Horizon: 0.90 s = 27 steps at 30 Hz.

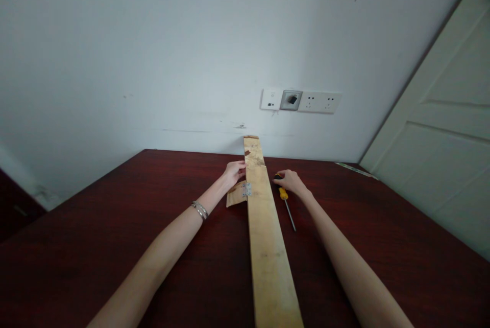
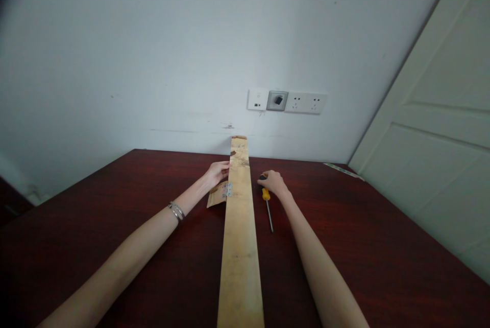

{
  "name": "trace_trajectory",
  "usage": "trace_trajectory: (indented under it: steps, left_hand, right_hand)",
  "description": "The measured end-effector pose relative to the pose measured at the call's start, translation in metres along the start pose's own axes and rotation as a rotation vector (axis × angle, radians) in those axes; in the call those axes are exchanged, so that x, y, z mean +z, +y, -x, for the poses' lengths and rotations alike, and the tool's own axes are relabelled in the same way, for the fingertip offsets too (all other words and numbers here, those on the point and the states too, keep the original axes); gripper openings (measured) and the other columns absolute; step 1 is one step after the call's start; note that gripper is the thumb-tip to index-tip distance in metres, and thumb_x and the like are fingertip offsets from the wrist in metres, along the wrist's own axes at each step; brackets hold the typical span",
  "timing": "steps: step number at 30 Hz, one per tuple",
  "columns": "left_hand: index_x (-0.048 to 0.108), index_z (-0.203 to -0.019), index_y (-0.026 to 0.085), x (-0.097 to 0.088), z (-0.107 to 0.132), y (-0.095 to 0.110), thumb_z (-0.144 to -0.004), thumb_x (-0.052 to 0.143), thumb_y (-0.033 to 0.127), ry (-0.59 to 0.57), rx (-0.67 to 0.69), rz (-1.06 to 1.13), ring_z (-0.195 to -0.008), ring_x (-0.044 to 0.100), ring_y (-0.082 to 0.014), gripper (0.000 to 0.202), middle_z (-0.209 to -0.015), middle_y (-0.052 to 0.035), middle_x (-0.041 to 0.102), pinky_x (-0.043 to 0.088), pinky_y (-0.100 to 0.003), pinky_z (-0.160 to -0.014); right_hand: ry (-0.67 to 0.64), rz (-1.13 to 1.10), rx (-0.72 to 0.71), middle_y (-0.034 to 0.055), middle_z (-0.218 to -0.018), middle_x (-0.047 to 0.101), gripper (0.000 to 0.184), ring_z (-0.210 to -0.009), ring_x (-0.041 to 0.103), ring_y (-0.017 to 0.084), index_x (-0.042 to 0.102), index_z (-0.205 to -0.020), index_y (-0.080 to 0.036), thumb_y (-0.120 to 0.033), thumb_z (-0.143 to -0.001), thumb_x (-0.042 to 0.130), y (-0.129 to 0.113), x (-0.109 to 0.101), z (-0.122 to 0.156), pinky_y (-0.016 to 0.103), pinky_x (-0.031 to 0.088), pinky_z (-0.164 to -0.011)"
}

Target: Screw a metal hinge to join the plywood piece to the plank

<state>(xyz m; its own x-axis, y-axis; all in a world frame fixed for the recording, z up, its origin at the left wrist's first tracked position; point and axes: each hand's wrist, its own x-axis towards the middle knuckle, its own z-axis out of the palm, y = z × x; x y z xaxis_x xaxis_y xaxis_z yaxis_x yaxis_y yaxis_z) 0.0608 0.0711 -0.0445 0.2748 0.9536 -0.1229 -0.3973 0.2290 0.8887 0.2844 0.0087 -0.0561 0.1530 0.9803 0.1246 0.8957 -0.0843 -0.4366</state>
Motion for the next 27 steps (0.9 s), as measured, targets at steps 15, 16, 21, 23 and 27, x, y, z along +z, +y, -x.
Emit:
trace_trajectory:
  steps: [15,16,21,23,27]
  left_hand:
    - [0.067,-0.075,0.006,0.0,-0.002,-0.002,-0.068,0.061,-0.005,-0.028,-0.012,0.036,-0.065,0.065,-0.015,0.014,-0.077,-0.0111,0.07,0.053,-0.028,-0.07]
    - [0.067,-0.074,0.006,0.001,-0.001,-0.002,-0.068,0.061,-0.005,-0.032,-0.013,0.039,-0.065,0.065,-0.0152,0.014,-0.077,-0.0109,0.07,0.053,-0.027,-0.069]
    - [0.066,-0.068,0.007,0.003,-0.001,-0.001,-0.066,0.059,-0.006,-0.032,-0.008,0.049,-0.06,0.064,-0.0151,0.015,-0.069,-0.0095,0.069,0.053,-0.028,-0.066]
    - [0.066,-0.069,0.007,0.003,-0.001,-0.001,-0.066,0.059,-0.007,-0.029,-0.006,0.053,-0.06,0.064,-0.0151,0.016,-0.068,-0.0088,0.069,0.053,-0.027,-0.066]
    - [0.066,-0.072,0.006,0.003,-0.002,0.0,-0.065,0.059,-0.008,-0.022,-0.007,0.063,-0.062,0.065,-0.0156,0.017,-0.071,-0.01,0.069,0.053,-0.027,-0.067]
  right_hand:
    - [0.234,0.204,0.019,0.0217,-0.109,0.064,0.041,-0.102,0.062,0.031,0.057,-0.117,-0.008,-0.034,-0.087,0.048,-0.058,-0.064,0.054,0.038,0.046,-0.084]
    - [0.235,0.2,-0.016,0.0196,-0.106,0.065,0.04,-0.099,0.063,0.03,0.057,-0.117,-0.009,-0.033,-0.087,0.048,-0.066,-0.068,0.068,0.038,0.046,-0.084]
    - [0.135,0.11,-0.103,0.0211,-0.112,0.06,0.064,-0.101,0.061,0.031,0.041,-0.134,-0.004,-0.041,-0.083,0.053,-0.09,-0.042,0.157,0.039,0.047,-0.085]
    - [0.124,0.067,-0.119,0.0241,-0.123,0.054,0.074,-0.113,0.055,0.034,0.033,-0.138,-0.002,-0.043,-0.081,0.055,-0.093,-0.02,0.187,0.042,0.044,-0.093]
    - [0.129,-0.031,-0.024,0.0233,-0.124,0.052,0.081,-0.114,0.055,0.033,0.024,-0.142,-0.001,-0.043,-0.08,0.056,-0.104,0.011,0.222,0.039,0.045,-0.095]
